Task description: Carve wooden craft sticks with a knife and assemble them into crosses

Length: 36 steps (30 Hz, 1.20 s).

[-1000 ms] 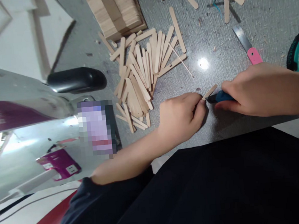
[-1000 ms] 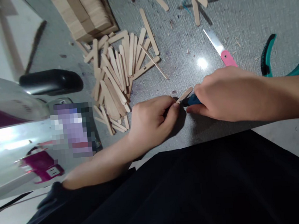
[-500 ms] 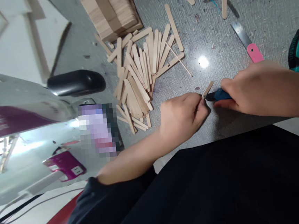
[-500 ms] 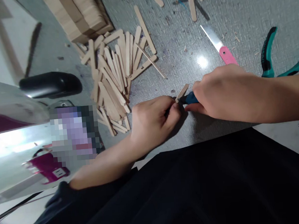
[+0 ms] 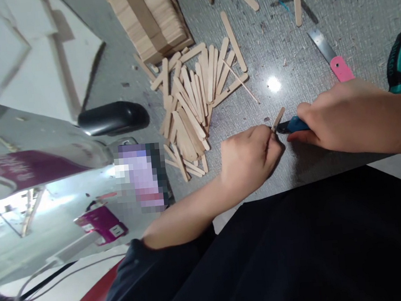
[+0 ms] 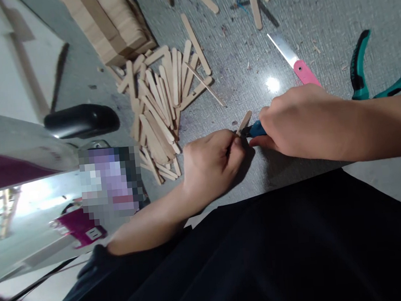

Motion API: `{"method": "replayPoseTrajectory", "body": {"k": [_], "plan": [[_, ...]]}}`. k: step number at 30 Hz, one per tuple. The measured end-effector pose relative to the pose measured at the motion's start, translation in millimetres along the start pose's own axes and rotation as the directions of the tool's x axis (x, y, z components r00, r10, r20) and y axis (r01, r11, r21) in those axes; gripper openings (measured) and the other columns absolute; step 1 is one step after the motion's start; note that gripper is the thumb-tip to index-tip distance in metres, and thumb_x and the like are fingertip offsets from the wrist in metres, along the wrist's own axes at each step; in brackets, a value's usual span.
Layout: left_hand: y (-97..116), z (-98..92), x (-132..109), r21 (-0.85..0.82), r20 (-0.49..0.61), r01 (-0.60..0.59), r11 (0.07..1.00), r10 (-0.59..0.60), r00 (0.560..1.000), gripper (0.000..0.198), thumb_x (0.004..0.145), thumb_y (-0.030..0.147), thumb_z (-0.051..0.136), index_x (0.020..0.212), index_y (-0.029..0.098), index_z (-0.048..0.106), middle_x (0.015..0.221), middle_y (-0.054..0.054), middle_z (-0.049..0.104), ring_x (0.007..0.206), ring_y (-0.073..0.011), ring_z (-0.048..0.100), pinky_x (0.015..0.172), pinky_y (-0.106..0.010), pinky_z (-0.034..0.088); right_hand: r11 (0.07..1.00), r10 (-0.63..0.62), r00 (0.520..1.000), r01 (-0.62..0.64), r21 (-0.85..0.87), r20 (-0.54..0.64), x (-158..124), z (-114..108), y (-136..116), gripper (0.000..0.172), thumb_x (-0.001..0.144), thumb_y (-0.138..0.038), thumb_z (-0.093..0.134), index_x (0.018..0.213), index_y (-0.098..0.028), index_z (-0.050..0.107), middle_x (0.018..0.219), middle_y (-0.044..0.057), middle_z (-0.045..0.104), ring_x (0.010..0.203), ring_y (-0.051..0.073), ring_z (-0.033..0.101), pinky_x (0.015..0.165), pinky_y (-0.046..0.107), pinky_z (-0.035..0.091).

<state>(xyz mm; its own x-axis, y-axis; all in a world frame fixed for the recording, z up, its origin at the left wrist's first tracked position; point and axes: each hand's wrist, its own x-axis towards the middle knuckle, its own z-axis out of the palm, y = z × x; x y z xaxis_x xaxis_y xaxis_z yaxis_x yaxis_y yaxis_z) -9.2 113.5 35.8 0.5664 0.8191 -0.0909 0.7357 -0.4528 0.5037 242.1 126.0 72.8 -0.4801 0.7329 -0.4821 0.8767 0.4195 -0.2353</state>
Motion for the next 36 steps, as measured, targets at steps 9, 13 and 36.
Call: {"method": "replayPoseTrajectory", "body": {"k": [9, 13, 36], "plan": [[1.0, -1.0, 0.3, 0.004, 0.015, 0.026, 1.000, -0.026, 1.000, 0.035, 0.108, 0.028, 0.055, 0.074, 0.025, 0.050, 0.063, 0.000, 0.057, 0.056, -0.0163, 0.051, 0.061, -0.035, 0.028, 0.988, -0.019, 0.999, 0.026, -0.151, 0.048, -0.7, -6.7, -2.9, 0.068, 0.125, -0.067, 0.042, 0.107, -0.016, 0.083, 0.078, 0.015, 0.074, 0.069, 0.028, 0.062, 0.063, 0.040, 0.022], [0.1, -1.6, 5.2, -0.043, 0.035, 0.071, 0.997, -0.069, 0.997, 0.039, 0.107, 0.030, 0.057, 0.072, 0.027, 0.039, 0.060, 0.001, 0.050, 0.056, -0.0158, 0.046, 0.061, -0.035, 0.026, 0.999, -0.023, 0.995, 0.026, -0.028, 0.102, 6.4, -14.0, 7.0, 0.069, 0.122, -0.075, 0.047, 0.097, -0.019, 0.079, 0.064, 0.006, 0.058, 0.061, 0.022, 0.048, 0.065, 0.039, 0.025], [-15.5, 1.7, 13.9, -0.454, 0.059, 0.195, 0.869, -0.189, 0.980, 0.029, 0.120, 0.035, 0.052, 0.104, 0.025, 0.074, 0.085, -0.001, 0.080, 0.076, -0.0202, 0.073, 0.075, -0.038, 0.053, 0.669, -0.042, 0.938, -0.229, 0.707, 0.343, 21.4, -14.4, 27.5, 0.076, 0.117, -0.089, 0.048, 0.077, -0.026, 0.056, 0.069, 0.005, 0.068, 0.060, 0.019, 0.062, 0.066, 0.036, 0.044]]}}
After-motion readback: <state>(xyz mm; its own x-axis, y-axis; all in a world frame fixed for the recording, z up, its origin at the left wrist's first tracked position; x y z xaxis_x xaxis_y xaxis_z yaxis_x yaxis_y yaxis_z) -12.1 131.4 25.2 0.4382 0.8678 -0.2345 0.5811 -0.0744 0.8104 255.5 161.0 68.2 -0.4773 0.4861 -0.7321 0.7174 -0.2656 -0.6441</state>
